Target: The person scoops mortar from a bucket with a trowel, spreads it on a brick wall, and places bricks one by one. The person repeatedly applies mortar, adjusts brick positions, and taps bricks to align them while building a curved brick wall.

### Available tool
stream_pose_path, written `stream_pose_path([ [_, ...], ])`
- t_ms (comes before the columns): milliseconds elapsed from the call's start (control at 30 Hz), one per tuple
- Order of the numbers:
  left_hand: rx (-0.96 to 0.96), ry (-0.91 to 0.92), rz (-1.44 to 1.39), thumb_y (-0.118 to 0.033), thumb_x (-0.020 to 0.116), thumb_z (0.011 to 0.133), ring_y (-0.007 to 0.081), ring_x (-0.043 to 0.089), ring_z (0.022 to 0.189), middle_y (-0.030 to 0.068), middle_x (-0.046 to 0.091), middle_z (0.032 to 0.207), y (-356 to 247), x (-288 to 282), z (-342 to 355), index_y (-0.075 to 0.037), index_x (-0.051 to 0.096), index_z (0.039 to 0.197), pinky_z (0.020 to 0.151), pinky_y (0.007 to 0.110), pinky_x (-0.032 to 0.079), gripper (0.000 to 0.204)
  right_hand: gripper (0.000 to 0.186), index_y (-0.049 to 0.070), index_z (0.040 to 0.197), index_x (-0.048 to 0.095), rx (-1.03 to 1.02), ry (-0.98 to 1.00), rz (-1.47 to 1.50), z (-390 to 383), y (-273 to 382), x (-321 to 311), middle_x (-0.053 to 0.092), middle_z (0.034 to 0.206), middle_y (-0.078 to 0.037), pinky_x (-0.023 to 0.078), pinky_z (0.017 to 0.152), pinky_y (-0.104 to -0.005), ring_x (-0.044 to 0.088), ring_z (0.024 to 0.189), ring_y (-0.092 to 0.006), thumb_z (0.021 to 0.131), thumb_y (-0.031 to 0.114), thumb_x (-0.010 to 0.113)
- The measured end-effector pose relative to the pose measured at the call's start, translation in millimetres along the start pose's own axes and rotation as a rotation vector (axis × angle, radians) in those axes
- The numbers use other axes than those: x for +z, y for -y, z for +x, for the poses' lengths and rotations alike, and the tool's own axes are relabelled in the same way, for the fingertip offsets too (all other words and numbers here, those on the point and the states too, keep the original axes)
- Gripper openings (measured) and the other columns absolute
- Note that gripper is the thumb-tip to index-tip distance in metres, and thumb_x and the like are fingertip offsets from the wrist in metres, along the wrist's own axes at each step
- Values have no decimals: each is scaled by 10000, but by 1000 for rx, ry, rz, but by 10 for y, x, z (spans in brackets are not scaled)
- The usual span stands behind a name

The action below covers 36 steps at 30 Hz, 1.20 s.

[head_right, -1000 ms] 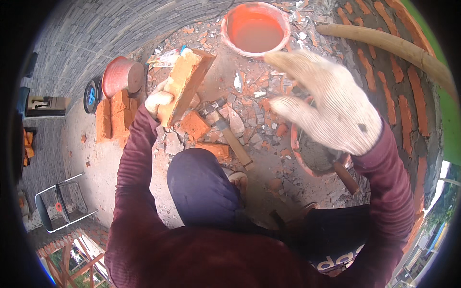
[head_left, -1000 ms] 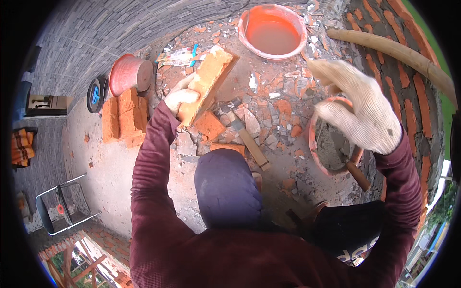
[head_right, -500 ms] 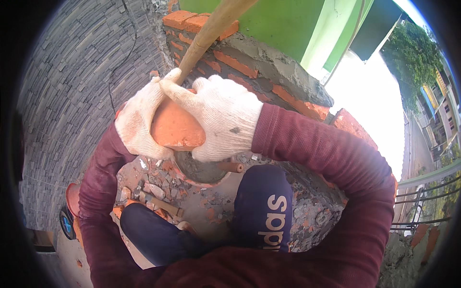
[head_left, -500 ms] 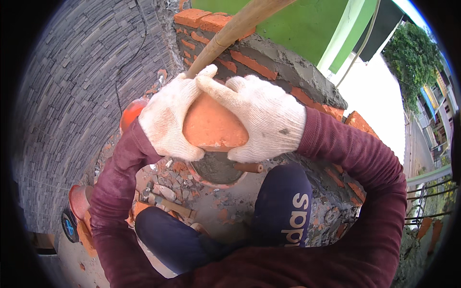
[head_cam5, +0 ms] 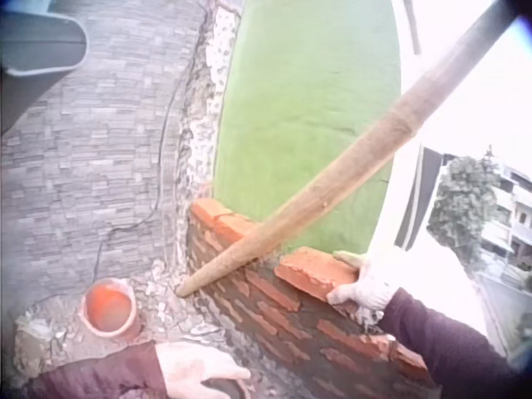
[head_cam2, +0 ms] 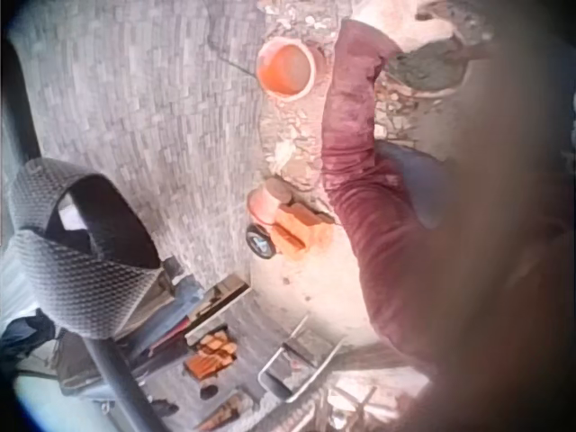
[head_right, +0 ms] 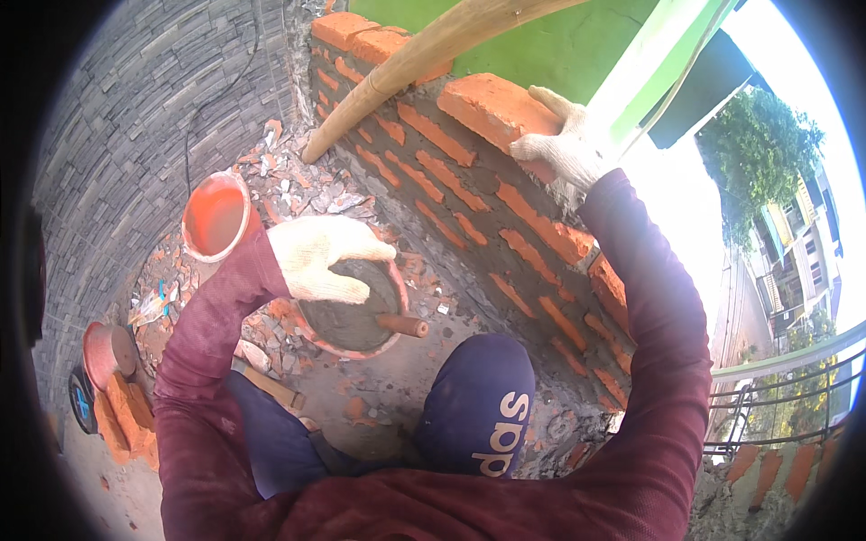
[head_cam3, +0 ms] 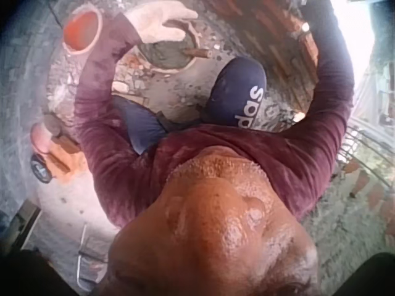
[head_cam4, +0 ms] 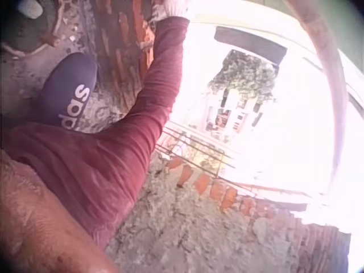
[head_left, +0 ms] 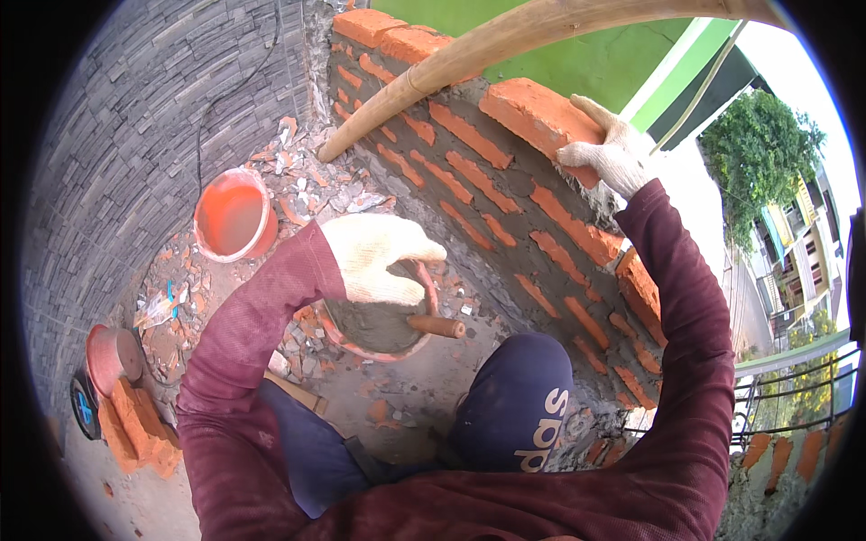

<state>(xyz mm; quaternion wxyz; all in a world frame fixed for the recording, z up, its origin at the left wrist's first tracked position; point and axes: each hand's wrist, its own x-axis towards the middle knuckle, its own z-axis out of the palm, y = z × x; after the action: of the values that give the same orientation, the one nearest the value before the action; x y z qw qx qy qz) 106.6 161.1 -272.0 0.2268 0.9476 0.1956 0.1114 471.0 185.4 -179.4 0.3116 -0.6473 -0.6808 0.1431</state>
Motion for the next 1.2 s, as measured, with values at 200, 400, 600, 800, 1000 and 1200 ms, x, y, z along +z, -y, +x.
stream_pose_path([
  [200, -1, 78, -141, -350, 693, 899, 340, 676, 1142, 130, 712, 1186, 37, 140, 66, -83, 671, 1352, 996, 456, 533, 526, 910, -28, 1535, 499, 101, 41, 352, 244, -15, 320, 624, 1433, -207, 531, 1059, -365, 642, 1250, -259, 686, 63, 813],
  [400, -2, -228, -116, -263, 710, 891, 353, 601, 1290, 189, 634, 1369, 271, 191, 369, -81, 604, 1445, 1096, 461, 490, 593, 857, -20, 1502, 555, 74, 46, 264, 439, -226, 371, 682, 1352, -210, 531, 1037, -352, 685, 1168, -250, 708, 157, 826],
  [600, 75, -662, 235, -213, 792, 869, 375, 488, 1420, 188, 549, 1496, 635, 178, 1227, -77, 542, 1513, 1188, 461, 406, 704, 922, 50, 1489, 602, 47, 78, -33, 586, -362, 341, 722, 1288, -208, 552, 999, -341, 718, 1109, -274, 670, 371, 880],
  [800, 114, -863, 459, -297, 774, 911, 385, 510, 1395, 182, 577, 1475, 967, 169, 1999, -112, 569, 1495, 1185, 481, 405, 646, 728, 31, 1310, 725, -200, -10, -419, 561, -375, 254, 769, 1054, -210, 594, 880, -411, 756, 929, -331, 748, 488, 803],
  [1000, -30, -900, 513, -319, 738, 941, 345, 522, 1385, 121, 624, 1447, 1059, 172, 2124, -169, 652, 1431, 1177, 460, 418, 520, 673, -43, 1178, 743, -232, 198, -540, 561, -92, 103, 727, 997, -324, 576, 859, -479, 730, 929, -455, 832, 533, 703],
  [1200, 10, -933, 489, -278, 712, 963, 333, 532, 1386, 96, 621, 1479, 960, 241, 2409, -147, 641, 1437, 1175, 445, 423, 497, 441, -11, 1202, 738, -742, 289, -850, 1009, -376, -569, 746, 1083, -267, 585, 869, -422, 746, 971, -398, 1018, 353, 569],
])
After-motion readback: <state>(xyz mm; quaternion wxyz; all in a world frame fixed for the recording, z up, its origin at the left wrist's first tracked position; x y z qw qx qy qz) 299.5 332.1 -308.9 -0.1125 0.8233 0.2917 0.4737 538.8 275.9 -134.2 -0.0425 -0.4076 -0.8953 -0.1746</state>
